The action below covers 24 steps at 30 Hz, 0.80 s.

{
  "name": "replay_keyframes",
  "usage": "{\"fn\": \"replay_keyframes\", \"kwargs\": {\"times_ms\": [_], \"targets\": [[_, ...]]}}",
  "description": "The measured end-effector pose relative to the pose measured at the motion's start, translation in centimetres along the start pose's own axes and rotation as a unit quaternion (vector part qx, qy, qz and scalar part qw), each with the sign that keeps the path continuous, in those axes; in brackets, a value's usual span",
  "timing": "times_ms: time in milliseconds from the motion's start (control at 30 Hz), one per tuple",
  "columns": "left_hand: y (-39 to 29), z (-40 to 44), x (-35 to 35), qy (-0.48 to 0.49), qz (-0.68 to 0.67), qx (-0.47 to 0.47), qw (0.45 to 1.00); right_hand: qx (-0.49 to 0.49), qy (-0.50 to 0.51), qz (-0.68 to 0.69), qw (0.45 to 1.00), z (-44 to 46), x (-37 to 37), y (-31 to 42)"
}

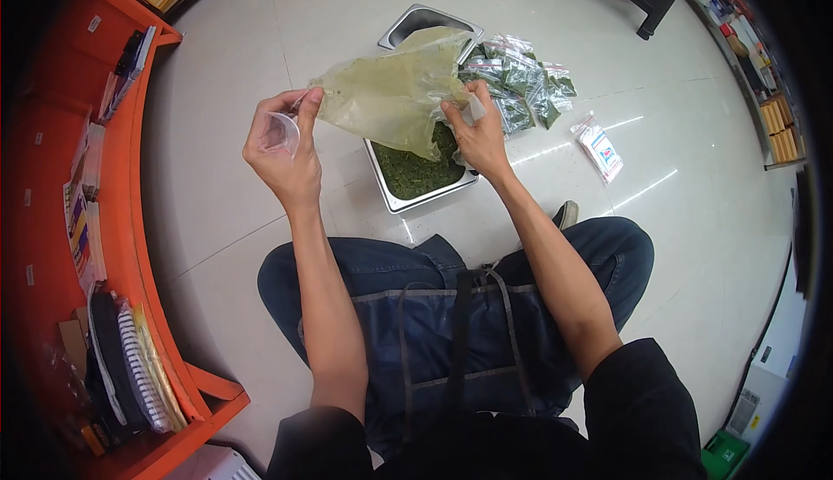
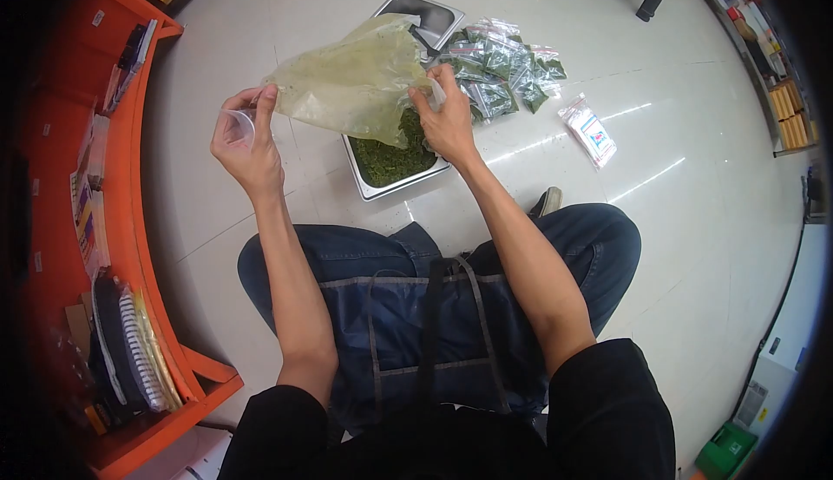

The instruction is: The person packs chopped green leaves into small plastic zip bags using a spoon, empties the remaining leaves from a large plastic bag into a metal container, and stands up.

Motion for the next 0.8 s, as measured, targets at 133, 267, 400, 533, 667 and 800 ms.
{"fn": "replay_keyframes", "kwargs": {"times_ms": [133, 267, 400, 533, 667, 800], "targets": [[-0.66, 0.06, 0.27, 0.007, 0.01, 0.009, 1.0, -0.012, -0.005, 0.001, 1.0, 0.07, 0.04, -0.2], [-0.51, 0.1, 0.3, 0.0, -0.018, 0.013, 1.0, -0.005, -0.002, -0.005, 1.0, 0.03, -0.02, -0.15], [-0.62, 0.22, 0.32, -0.011, -0.046, 0.008, 0.999, 0.009, 0.005, 0.003, 1.0, 0.08, 0.02, -0.29], [-0.35, 0.22, -0.15, -0.022, -0.012, -0.016, 1.0, -0.004, 0.006, -0.01, 1.0, 0.04, 0.02, -0.11], [-0.74, 0.05, -0.48, -0.015, 0.062, -0.023, 0.998, -0.009, 0.005, -0.021, 1.0, -0.03, 0.07, 0.05], [-0.67, 0.0, -0.21, -0.017, 0.041, -0.01, 0.999, -0.024, -0.005, -0.011, 1.0, -0.05, 0.0, 0.07]]}}
Point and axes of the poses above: each hand's wrist, its own z-axis towards the middle knuckle, its own x-axis out of the palm, y = z × x, the point moved 4 cm from there along z, towards the middle knuckle, and after that the axes turned 2 degrees about x, right-handed, at the moved point
